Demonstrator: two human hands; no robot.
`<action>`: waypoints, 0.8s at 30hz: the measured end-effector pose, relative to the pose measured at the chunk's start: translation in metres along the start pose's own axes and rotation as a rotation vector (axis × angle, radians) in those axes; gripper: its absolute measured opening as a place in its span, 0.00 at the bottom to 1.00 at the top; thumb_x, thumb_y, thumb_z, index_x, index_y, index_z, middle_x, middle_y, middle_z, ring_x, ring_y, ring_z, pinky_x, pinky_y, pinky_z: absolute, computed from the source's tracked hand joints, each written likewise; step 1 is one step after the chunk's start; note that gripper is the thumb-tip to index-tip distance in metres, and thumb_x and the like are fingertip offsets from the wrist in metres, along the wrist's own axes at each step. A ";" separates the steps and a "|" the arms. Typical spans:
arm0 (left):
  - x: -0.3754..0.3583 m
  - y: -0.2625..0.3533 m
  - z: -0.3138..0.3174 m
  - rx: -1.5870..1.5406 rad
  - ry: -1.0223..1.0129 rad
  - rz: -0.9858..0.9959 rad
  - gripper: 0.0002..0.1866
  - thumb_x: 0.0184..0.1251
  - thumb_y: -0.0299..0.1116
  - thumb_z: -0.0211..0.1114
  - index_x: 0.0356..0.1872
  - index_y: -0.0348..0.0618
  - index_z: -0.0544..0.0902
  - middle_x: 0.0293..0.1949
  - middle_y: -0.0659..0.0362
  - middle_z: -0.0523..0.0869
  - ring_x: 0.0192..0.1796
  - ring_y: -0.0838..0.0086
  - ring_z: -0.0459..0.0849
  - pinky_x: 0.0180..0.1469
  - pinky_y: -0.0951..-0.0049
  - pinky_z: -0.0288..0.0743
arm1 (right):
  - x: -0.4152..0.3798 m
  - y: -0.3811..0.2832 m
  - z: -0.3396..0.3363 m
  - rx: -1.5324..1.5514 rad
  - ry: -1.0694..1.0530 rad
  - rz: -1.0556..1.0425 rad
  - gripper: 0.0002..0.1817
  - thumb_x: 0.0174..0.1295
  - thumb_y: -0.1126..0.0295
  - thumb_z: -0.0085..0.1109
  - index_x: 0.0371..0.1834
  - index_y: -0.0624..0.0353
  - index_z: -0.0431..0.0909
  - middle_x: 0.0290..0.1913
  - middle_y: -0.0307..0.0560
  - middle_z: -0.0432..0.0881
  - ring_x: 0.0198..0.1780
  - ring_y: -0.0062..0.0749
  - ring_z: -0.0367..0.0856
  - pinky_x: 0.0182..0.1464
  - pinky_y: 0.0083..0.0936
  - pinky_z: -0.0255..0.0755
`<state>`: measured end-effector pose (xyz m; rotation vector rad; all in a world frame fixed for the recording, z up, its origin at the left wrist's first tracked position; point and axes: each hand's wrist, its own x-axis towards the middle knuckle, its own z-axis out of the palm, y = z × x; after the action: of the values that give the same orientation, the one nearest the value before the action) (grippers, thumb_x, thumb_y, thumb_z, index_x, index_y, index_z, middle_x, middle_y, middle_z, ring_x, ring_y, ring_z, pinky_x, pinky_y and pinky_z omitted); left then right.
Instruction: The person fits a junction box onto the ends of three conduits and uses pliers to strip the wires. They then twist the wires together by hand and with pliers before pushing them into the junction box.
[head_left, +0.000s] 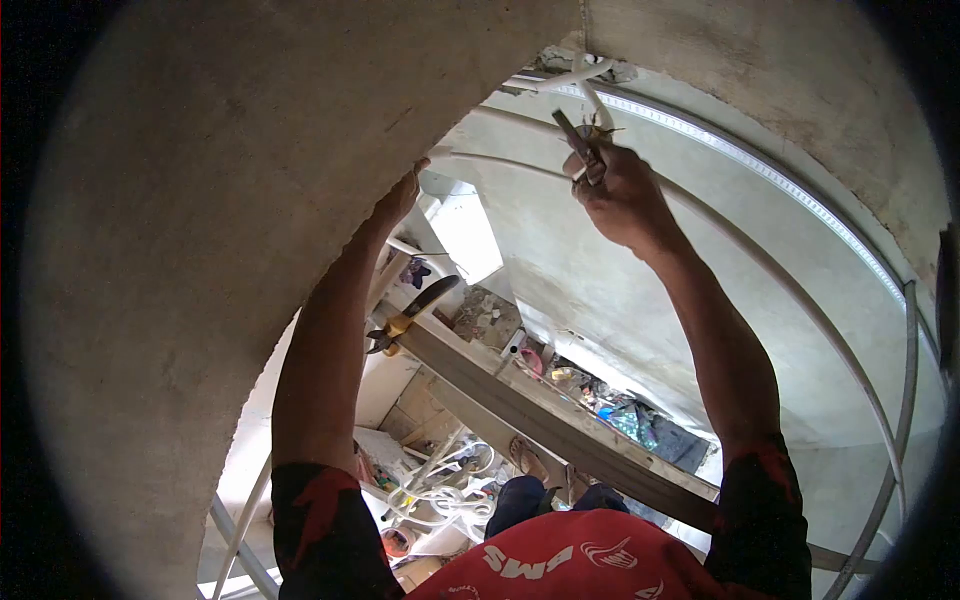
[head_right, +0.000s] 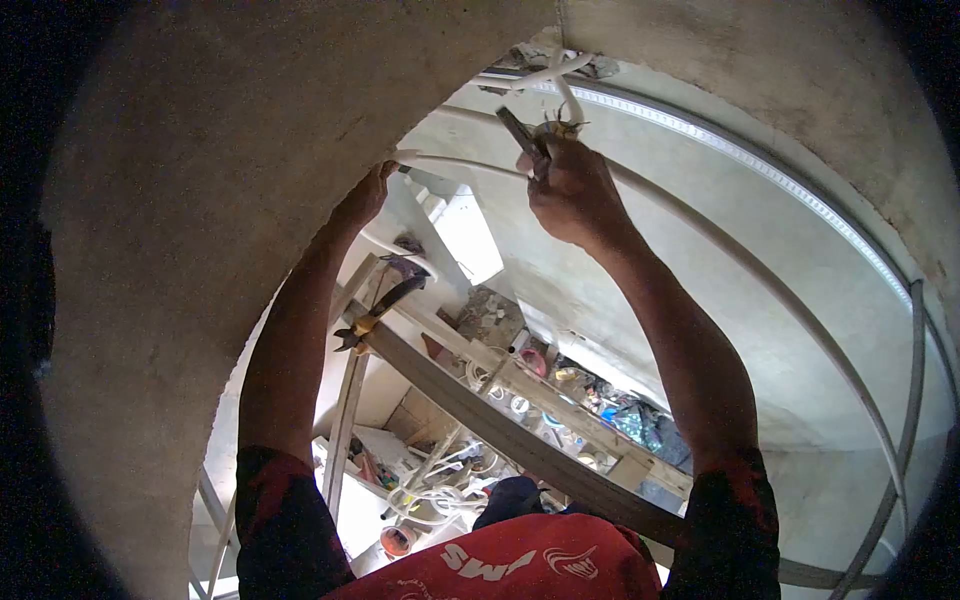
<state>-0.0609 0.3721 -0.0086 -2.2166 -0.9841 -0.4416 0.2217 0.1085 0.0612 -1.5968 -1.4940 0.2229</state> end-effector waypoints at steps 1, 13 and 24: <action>0.002 0.008 -0.007 -0.064 0.086 0.021 0.23 0.82 0.40 0.54 0.66 0.33 0.75 0.63 0.36 0.79 0.65 0.41 0.77 0.71 0.47 0.68 | 0.003 -0.004 -0.010 -0.009 0.004 0.005 0.11 0.61 0.77 0.59 0.47 0.61 0.83 0.31 0.51 0.84 0.34 0.37 0.83 0.42 0.36 0.76; 0.041 0.084 -0.108 -0.668 0.123 0.136 0.10 0.76 0.32 0.61 0.52 0.40 0.80 0.48 0.45 0.86 0.50 0.45 0.83 0.53 0.48 0.77 | 0.067 0.023 -0.064 -0.971 -0.020 -0.564 0.16 0.57 0.68 0.64 0.49 0.56 0.88 0.57 0.52 0.83 0.53 0.52 0.84 0.59 0.44 0.79; 0.080 0.121 -0.149 -0.805 0.098 0.252 0.12 0.77 0.42 0.62 0.46 0.46 0.86 0.37 0.49 0.89 0.42 0.52 0.88 0.44 0.52 0.79 | 0.041 -0.001 -0.083 -0.462 -0.022 -0.128 0.12 0.54 0.77 0.62 0.43 0.68 0.80 0.42 0.65 0.84 0.40 0.55 0.86 0.41 0.48 0.78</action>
<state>0.0776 0.2517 0.0891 -2.9365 -0.4925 -0.9388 0.2869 0.1040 0.1273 -1.8473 -1.7444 -0.1925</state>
